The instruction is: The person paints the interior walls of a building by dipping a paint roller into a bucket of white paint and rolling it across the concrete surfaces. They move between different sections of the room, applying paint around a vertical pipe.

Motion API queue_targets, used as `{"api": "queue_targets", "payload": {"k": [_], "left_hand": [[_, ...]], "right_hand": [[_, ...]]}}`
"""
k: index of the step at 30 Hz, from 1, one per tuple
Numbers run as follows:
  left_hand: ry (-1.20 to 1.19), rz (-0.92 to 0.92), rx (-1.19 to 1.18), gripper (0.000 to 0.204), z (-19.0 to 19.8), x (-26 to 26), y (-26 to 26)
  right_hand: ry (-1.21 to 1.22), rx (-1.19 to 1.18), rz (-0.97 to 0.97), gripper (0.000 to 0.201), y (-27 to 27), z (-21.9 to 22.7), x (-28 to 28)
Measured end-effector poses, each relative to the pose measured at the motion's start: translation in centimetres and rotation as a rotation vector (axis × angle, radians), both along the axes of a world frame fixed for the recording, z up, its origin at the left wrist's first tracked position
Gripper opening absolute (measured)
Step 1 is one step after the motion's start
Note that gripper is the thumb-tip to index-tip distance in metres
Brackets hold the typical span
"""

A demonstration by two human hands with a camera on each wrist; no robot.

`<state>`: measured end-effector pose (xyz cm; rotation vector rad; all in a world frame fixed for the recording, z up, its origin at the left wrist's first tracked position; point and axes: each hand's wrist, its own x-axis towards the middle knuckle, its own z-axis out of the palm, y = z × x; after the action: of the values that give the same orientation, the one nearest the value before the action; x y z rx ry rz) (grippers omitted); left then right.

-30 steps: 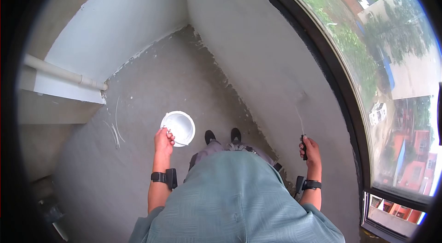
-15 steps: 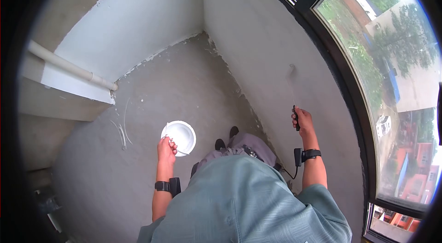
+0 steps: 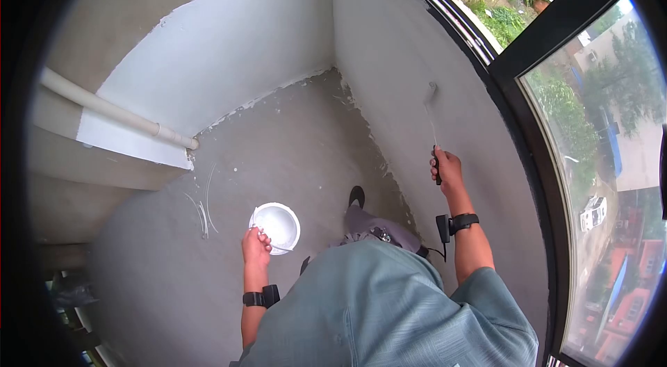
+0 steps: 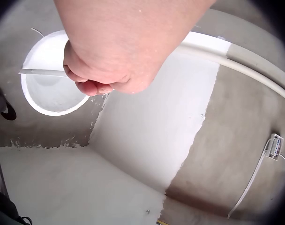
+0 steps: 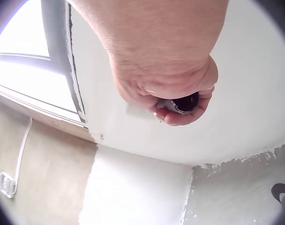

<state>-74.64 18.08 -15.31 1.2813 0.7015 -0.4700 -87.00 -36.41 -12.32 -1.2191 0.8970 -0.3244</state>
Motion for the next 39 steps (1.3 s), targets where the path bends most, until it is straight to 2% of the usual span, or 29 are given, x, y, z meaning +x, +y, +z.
{"api": "queue_targets", "payload": {"k": [12,18,24,29,35,39], "left_hand": [[-0.067,0.004,-0.017,0.014,3.9,10.3,-6.1],[-0.09,-0.033,0.003,0.013,6.7,14.8,-9.3],[-0.077,-0.109,0.028,0.013,7.8,19.7,-12.2],[-0.016,-0.233,0.041,0.014,6.0,25.3,-15.0],[0.027,-0.424,0.023,0.013,3.9,31.9,-18.6],[0.044,-0.501,0.003,0.013,3.5,35.2,-21.9]], "right_hand": [[-0.048,0.036,0.051,0.033,-4.0,2.2,18.9],[-0.05,0.055,0.044,0.031,-4.9,3.6,23.7],[0.017,0.022,0.05,0.031,-5.5,4.9,18.9],[0.104,0.023,0.02,0.036,-4.8,6.6,11.4],[0.34,-0.081,-0.063,0.028,-1.7,9.1,2.3],[0.454,-0.093,-0.178,0.026,0.2,11.4,-0.6]]}}
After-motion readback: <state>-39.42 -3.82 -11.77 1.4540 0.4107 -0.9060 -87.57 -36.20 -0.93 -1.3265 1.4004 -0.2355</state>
